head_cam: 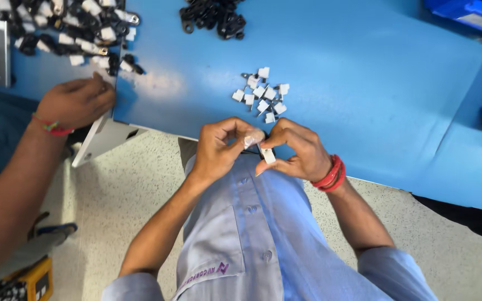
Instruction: The person repeatedly picks up small white and black plastic components from a blue workbench and joins them together by hand. The assembled units are placed into a growing pile on the table. The person works continuously, handling one pair at a time.
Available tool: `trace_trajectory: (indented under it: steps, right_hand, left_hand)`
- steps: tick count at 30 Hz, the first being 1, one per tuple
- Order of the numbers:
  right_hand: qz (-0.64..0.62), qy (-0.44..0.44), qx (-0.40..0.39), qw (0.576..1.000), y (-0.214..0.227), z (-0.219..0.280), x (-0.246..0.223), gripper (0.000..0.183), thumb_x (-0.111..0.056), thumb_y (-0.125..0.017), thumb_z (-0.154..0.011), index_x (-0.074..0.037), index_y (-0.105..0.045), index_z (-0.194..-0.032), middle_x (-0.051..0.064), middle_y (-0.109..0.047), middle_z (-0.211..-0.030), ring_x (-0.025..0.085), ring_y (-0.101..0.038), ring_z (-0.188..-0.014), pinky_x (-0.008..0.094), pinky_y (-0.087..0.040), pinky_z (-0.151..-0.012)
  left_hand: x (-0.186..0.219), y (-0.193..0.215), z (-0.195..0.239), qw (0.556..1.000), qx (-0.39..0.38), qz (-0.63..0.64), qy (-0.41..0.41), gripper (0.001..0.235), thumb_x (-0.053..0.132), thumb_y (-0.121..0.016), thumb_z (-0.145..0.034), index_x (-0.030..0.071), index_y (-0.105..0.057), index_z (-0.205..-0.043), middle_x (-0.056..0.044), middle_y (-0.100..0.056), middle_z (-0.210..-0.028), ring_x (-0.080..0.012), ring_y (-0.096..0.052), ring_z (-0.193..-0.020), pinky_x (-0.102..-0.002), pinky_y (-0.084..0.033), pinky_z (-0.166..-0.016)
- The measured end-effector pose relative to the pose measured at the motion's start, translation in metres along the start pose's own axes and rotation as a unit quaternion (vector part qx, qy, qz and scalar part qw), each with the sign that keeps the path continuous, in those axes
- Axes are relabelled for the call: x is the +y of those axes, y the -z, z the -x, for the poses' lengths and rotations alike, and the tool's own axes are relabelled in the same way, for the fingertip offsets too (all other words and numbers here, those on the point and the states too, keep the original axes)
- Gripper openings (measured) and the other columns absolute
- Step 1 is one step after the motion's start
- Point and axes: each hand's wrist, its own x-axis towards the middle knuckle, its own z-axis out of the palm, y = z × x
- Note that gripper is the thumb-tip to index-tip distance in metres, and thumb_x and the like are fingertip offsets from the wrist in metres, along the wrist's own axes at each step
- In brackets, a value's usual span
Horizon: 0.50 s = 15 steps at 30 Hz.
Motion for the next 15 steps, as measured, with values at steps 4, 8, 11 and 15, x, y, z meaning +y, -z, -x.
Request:
trace_trajectory:
  steps: [4,8,11,15]
  right_hand:
    - [-0.032,-0.013,0.009,0.999,-0.008,0.002,0.007,0.048,-0.029,-0.097,-0.072,-0.005,-0.064,-0.098,0.008,-0.062,-0.088,0.019,-0.064,-0.078,0.032,-0.050,-0.069]
    - [-0.033,-0.019,0.054,0.998,-0.034,-0.012,0.004,0.051,-0.032,-0.097,-0.069,-0.007,-0.062,-0.095,0.007,-0.062,-0.086,0.018,-0.061,-0.075,0.031,-0.048,-0.068]
    - [0.000,-0.022,0.077,0.997,-0.050,-0.026,0.000,0.051,-0.032,-0.097,-0.067,-0.008,-0.062,-0.095,0.007,-0.062,-0.087,0.018,-0.061,-0.077,0.030,-0.049,-0.070]
    - [0.038,-0.046,0.107,0.992,-0.079,-0.043,-0.006,0.057,-0.033,-0.099,-0.061,-0.007,-0.062,-0.095,0.005,-0.060,-0.084,0.015,-0.059,-0.074,0.029,-0.048,-0.068]
  left_hand:
    - [-0.008,-0.003,0.005,0.992,0.055,0.090,0.063,0.019,0.010,-0.064,-0.108,-0.005,-0.074,-0.100,-0.010,-0.075,-0.089,-0.0120,-0.070,-0.079,-0.029,-0.059,-0.075]
    - [0.013,0.023,-0.005,0.989,-0.046,0.136,0.032,0.011,0.006,-0.068,-0.105,-0.005,-0.069,-0.107,-0.008,-0.073,-0.099,-0.0100,-0.069,-0.090,-0.027,-0.057,-0.084]
    - [0.039,0.060,-0.013,0.992,-0.111,0.040,0.032,0.018,0.002,-0.069,-0.098,-0.005,-0.069,-0.115,-0.008,-0.075,-0.104,-0.0108,-0.071,-0.096,-0.026,-0.059,-0.088]
    - [0.056,0.105,-0.017,0.985,-0.151,0.048,0.076,0.028,0.000,-0.060,-0.099,-0.005,-0.068,-0.126,-0.006,-0.077,-0.111,-0.0116,-0.074,-0.103,-0.026,-0.061,-0.095]
